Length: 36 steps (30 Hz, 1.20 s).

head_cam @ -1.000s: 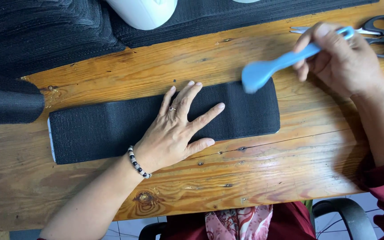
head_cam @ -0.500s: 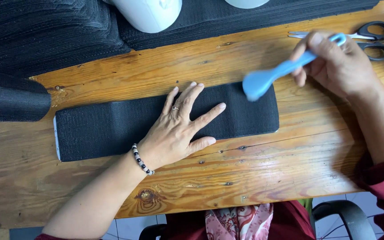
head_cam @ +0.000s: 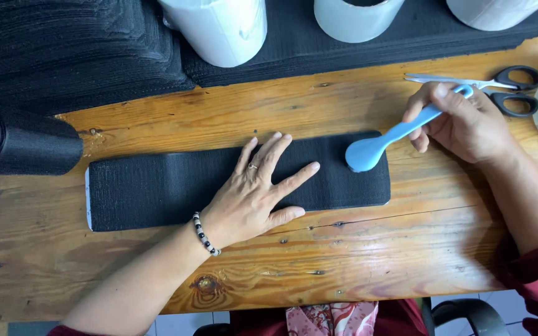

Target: Cutting a strip of black adhesive material, peeling its backing, and smoothing it onto a surface using a blue spatula

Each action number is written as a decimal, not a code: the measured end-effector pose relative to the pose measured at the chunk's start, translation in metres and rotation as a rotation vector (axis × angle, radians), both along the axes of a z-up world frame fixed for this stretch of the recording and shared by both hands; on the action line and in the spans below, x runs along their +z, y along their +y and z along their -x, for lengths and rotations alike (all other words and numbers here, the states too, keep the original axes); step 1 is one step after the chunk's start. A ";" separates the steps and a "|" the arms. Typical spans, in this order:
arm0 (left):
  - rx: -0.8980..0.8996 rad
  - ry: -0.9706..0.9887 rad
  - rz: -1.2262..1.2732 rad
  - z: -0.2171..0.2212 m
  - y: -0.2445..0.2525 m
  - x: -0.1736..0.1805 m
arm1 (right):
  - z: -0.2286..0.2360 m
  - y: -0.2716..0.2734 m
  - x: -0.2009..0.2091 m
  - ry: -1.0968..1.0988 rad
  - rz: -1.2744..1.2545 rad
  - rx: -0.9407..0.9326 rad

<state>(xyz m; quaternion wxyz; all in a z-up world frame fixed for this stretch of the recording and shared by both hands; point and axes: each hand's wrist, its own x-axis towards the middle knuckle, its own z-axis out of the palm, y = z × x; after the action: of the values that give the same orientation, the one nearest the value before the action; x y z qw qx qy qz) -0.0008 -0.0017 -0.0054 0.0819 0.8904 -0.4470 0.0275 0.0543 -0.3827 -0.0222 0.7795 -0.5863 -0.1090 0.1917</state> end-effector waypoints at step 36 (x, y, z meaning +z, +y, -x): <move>0.001 0.059 0.032 -0.004 0.004 0.006 | 0.010 0.000 0.003 0.099 0.091 0.120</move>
<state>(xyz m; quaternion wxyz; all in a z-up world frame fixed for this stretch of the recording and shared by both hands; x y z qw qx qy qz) 0.0028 0.0026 0.0009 0.1091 0.8897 -0.4432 0.0083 0.0441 -0.3822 -0.0196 0.7435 -0.6035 -0.0963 0.2714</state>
